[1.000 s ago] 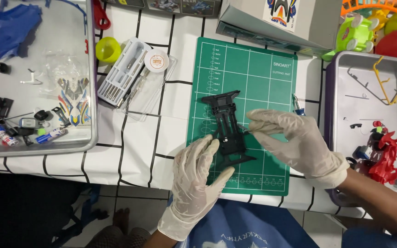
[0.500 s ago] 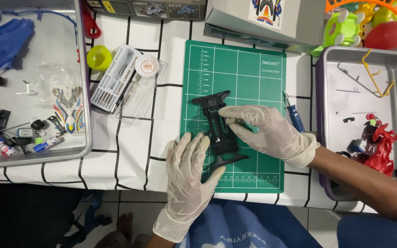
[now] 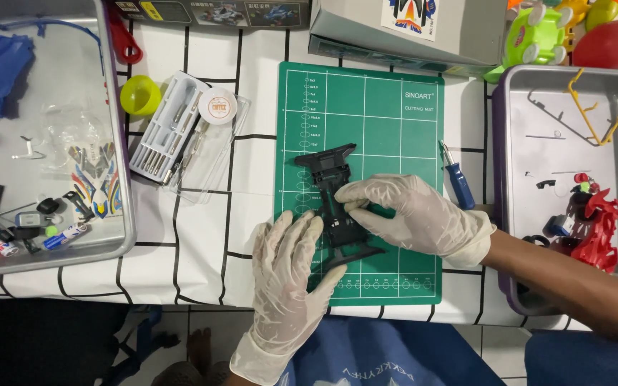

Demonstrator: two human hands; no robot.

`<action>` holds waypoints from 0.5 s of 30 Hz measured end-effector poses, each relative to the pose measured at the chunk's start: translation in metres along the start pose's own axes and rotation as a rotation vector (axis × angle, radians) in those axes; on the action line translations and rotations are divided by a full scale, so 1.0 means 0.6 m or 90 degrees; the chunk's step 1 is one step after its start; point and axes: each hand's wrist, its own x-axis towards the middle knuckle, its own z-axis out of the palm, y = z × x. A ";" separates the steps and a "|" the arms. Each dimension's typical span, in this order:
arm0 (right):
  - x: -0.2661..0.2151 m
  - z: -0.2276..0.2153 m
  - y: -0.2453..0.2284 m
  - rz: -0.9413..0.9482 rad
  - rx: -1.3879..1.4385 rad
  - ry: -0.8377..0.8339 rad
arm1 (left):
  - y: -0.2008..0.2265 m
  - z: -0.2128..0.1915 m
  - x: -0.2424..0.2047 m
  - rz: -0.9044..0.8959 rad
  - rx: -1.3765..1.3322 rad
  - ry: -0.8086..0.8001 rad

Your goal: The person assembles a black plastic model vehicle on a green cutting mat. They attach small black components to the chassis, insert a white piece, and then attach wheels to the sides of the model.

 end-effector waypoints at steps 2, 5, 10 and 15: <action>0.005 -0.004 -0.003 0.025 0.030 -0.006 | 0.002 -0.009 0.005 0.001 -0.006 -0.011; 0.010 -0.011 -0.004 0.053 0.093 -0.025 | -0.001 -0.010 0.006 0.002 -0.014 -0.027; 0.016 -0.012 0.005 0.037 0.111 -0.051 | -0.004 -0.008 0.007 -0.001 -0.016 -0.037; 0.004 -0.003 0.018 -0.115 -0.004 -0.018 | -0.005 -0.005 0.006 -0.014 -0.019 -0.029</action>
